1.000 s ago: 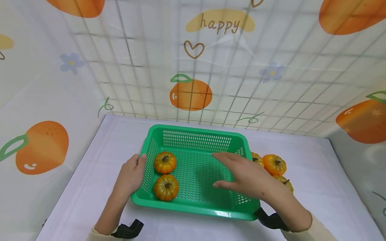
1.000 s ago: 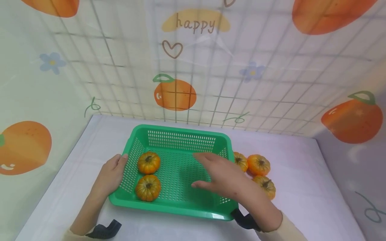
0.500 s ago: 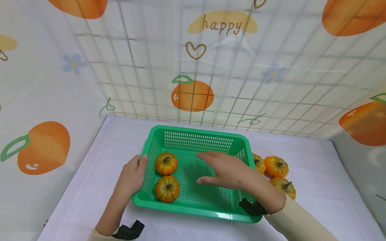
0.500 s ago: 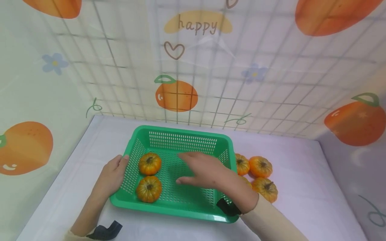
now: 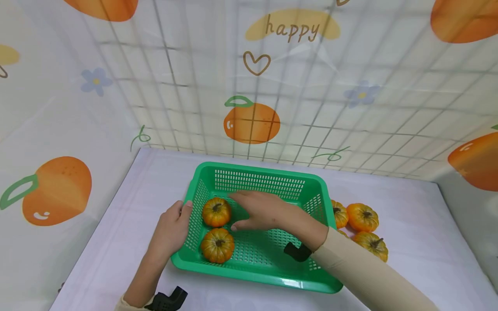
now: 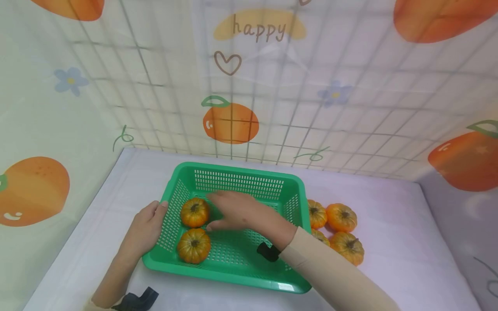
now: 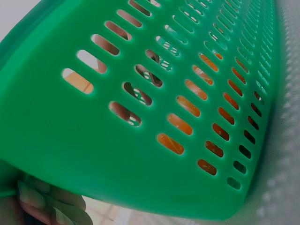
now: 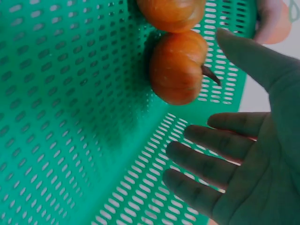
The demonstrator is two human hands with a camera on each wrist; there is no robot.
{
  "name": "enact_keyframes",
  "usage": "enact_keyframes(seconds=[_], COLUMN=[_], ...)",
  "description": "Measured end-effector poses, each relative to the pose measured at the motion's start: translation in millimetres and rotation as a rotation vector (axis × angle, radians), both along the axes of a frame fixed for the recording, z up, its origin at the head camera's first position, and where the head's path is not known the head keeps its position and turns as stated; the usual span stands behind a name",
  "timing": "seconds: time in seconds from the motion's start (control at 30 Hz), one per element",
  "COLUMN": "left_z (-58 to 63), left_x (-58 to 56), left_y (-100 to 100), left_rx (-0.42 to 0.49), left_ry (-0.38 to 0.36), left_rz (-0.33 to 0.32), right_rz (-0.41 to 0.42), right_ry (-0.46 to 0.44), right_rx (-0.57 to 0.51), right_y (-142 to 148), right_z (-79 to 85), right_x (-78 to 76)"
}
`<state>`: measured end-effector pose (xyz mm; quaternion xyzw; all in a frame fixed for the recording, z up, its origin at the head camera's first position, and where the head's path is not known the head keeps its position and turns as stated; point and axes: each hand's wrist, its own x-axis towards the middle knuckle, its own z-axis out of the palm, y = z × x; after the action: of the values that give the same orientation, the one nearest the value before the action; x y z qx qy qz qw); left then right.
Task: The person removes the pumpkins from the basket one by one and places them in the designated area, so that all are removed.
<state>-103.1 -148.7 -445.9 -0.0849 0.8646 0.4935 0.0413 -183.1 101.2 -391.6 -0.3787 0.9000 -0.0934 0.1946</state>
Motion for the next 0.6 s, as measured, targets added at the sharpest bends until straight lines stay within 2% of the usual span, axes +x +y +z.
enact_keyframes(seconds=[0.17,0.33,0.6], left_z=[1.1,0.8,0.2], left_x=[1.0,3.0,0.3], left_y=[0.8,0.3,0.7], left_rx=[0.005,0.006,0.008], left_ry=[-0.005,-0.014,-0.003], left_rz=[0.001,0.006,-0.004], right_rz=[0.025,0.051,0.063], right_ry=[-0.013,-0.021,-0.036], right_rx=[-0.028,-0.056,-0.112], right_y=[-14.5,-21.9,-21.6], right_z=[-15.7,-33.0,-45.5], right_x=[-11.4,-16.5,-22.2])
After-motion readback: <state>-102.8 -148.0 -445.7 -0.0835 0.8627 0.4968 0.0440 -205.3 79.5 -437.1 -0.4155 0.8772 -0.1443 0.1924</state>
